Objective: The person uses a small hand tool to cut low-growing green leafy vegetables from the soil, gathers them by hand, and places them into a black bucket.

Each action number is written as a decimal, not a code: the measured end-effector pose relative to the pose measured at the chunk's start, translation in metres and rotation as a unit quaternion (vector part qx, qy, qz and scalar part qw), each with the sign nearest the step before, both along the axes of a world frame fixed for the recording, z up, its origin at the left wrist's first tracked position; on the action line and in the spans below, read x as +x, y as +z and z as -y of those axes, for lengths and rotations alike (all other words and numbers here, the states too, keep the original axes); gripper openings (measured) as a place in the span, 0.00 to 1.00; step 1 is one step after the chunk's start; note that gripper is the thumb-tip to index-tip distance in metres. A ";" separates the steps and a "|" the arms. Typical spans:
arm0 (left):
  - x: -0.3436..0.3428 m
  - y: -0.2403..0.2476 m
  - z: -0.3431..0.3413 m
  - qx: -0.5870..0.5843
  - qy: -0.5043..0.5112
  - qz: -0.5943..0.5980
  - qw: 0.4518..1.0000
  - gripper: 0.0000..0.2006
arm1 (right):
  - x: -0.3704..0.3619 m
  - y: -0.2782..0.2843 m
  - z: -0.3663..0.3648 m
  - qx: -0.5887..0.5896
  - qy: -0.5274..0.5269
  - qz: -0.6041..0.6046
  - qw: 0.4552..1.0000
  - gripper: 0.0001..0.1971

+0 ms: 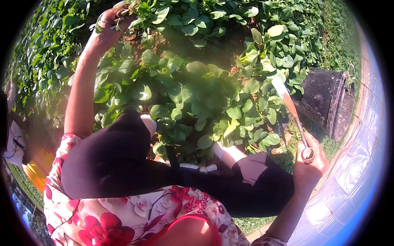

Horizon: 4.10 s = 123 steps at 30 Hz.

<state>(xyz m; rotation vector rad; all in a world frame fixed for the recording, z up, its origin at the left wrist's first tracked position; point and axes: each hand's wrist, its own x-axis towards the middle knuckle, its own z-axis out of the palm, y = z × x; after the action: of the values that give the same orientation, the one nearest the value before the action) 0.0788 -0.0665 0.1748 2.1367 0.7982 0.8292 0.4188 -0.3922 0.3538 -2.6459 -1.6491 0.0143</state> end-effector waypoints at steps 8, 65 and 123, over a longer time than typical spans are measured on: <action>0.069 -0.013 0.014 -0.174 0.006 -0.123 0.977 0.10 | 0.006 0.043 0.033 0.035 -0.094 -0.062 0.993 0.12; 0.273 -0.138 -0.069 -0.018 -0.086 -0.463 0.882 0.19 | 0.045 -0.180 -0.149 0.003 0.113 -0.276 0.955 0.06; 0.292 -0.133 -0.025 0.184 -0.170 -0.483 0.839 0.14 | 0.078 -0.267 -0.185 0.168 -0.032 -0.304 0.937 0.04</action>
<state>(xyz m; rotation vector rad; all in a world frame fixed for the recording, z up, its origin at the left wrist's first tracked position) 0.3705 -0.0418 0.0418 2.9379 0.6969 -0.4054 0.4968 -0.2068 0.0863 -2.1314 -1.2262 0.4565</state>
